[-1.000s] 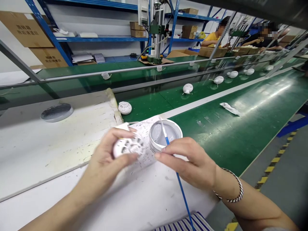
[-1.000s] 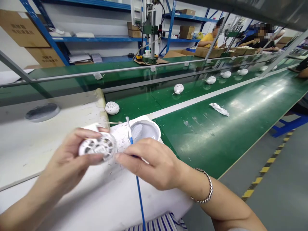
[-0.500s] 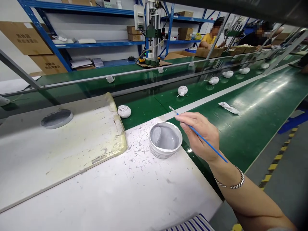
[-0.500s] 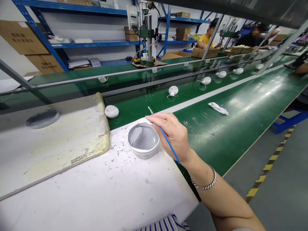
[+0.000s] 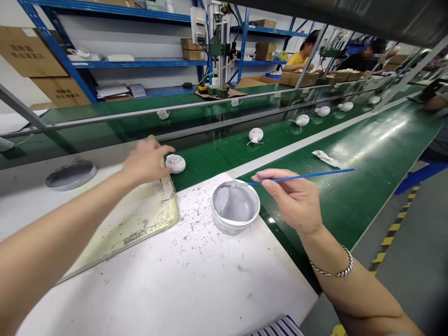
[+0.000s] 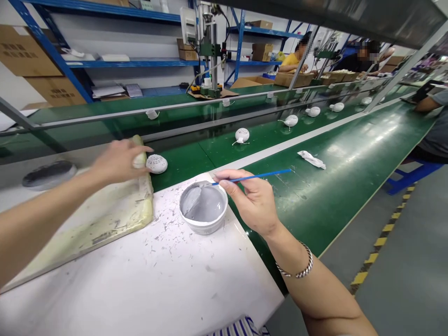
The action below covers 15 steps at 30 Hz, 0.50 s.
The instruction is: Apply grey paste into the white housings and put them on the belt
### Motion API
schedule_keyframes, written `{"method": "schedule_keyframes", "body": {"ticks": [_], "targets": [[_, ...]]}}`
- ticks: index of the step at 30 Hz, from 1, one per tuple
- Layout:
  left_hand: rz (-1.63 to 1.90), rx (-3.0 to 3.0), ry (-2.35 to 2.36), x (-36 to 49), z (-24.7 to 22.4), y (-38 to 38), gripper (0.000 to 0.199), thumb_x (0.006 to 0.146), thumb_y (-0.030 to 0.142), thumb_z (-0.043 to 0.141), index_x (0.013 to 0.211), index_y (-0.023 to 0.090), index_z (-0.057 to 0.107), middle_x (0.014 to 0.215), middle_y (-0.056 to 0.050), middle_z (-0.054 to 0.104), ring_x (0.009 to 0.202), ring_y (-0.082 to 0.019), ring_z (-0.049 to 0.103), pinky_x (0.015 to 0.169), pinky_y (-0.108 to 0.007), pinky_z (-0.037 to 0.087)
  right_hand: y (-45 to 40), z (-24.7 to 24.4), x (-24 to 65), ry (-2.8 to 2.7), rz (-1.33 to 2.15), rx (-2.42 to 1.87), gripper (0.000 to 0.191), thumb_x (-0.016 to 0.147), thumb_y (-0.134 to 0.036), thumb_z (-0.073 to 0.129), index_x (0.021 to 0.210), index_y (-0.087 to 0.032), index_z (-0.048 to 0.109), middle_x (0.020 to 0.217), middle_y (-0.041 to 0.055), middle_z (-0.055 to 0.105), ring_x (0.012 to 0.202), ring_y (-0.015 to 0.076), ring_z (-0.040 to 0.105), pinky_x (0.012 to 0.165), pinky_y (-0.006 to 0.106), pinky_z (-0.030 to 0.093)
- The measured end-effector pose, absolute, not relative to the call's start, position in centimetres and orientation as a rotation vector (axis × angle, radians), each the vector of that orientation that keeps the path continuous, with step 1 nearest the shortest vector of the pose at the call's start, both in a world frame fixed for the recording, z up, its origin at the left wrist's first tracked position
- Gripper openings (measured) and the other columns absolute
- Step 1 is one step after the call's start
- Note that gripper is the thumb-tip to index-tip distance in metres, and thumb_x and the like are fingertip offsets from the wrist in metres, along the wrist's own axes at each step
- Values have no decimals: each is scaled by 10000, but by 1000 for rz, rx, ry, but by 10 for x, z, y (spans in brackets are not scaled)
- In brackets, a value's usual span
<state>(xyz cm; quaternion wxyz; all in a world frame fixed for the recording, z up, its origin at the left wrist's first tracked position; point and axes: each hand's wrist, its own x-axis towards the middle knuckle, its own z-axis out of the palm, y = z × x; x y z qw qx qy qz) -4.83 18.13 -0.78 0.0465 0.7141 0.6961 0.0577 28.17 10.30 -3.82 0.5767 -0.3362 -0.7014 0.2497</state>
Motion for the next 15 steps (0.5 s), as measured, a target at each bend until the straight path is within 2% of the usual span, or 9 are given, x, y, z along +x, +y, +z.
{"method": "schedule_keyframes", "body": {"ticks": [2,4,7,9,11,15], "targets": [[73,2164,2120,-23,-25,208,609,700,238,711,1300,280,612,1293,-177,506,1270,-451,365,976,-604,350,105,-41,280,-1641,585,-812,147,861,-169,692,946,-279,742,920,-28,762,864,139,714,820,279,586],[38,2100,2163,-8,-38,226,555,617,143,720,1167,210,693,1225,-216,540,1225,-501,396,943,-645,338,108,-43,278,-1673,549,-818,101,831,-176,722,892,-254,740,883,-13,759,829,156,712,776,298,590],[143,2033,2175,-5,-48,236,473,545,91,729,1014,158,717,1151,-227,568,1155,-526,450,902,-651,361,111,-46,275,-1743,455,-818,60,830,-172,715,840,-229,731,830,5,752,780,164,702,726,309,585],[319,2016,2127,-16,-48,232,488,523,102,755,1002,170,693,1107,-187,577,1100,-479,500,891,-596,402,112,-47,276,-1767,417,-813,60,837,-166,705,833,-222,726,823,9,750,772,162,700,720,306,581],[581,1982,2071,-37,-44,221,548,552,174,791,1078,193,640,1094,-130,565,1047,-386,535,894,-516,430,112,-46,277,-1762,412,-811,60,842,-165,699,842,-221,721,832,10,748,786,163,699,733,308,580],[1285,1706,2004,-117,-33,188,811,671,331,805,1315,212,327,1133,-46,479,987,-195,499,867,-335,444,108,-42,283,-1702,421,-833,84,852,-168,688,885,-240,718,869,4,743,826,173,698,777,329,577]]}}
